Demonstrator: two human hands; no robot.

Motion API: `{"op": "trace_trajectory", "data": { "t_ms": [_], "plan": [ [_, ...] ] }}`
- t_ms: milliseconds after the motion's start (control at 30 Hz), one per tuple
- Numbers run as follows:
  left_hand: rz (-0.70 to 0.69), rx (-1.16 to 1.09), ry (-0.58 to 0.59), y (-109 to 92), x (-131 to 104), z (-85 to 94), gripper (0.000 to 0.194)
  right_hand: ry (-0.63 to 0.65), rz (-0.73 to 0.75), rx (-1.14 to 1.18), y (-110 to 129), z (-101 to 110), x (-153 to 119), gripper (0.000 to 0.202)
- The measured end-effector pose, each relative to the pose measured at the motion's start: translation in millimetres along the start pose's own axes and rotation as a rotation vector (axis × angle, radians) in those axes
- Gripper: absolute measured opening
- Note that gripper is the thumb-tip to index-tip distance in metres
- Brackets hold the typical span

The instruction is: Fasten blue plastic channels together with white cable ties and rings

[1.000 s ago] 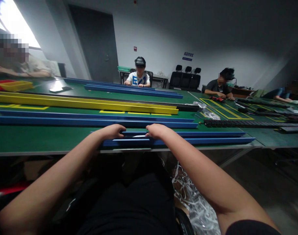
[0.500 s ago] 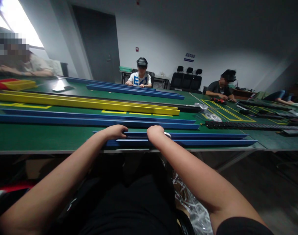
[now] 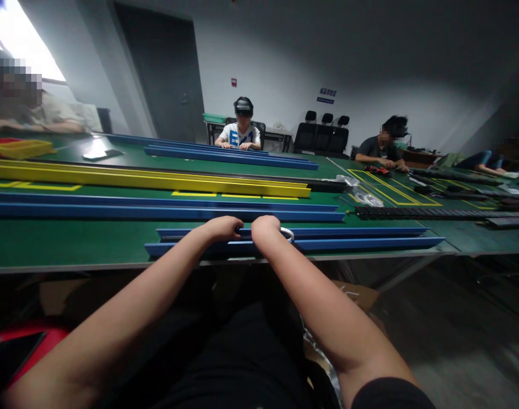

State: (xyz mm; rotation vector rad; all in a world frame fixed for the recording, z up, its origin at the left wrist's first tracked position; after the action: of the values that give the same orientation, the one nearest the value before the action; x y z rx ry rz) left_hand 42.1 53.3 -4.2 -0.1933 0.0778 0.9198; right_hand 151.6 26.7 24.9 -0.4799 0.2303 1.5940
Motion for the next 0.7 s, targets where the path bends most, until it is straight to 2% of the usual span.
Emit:
{"op": "trace_trajectory", "data": {
  "t_ms": [167, 433, 700],
  "plan": [
    [-0.083, -0.025, -0.028, -26, 18, -2.0, 0.032, -0.023, -0.064, -0.014, -3, 0, -3, 0.036],
    [-0.073, -0.032, -0.067, -19, 17, -7.6, 0.025, -0.077, -0.052, -0.014, -6, -3, -13, 0.033],
    [-0.142, 0.007, -0.104, -21, 9, -1.4, 0.016, -0.161, 0.001, -0.013, -14, -4, -27, 0.032]
  ]
}}
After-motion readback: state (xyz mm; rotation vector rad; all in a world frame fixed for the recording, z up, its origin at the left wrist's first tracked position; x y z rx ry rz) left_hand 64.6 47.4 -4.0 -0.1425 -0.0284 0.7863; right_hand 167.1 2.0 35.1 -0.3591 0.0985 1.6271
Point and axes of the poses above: each hand's wrist, its own x-axis towards the middle knuckle, its own z-axis out of the back of the hand, y = z × x, the point moved 6 cm from there along x, towards the middle knuckle, and after that the axes turned 7 degrees about y, right-handed, at the moved point
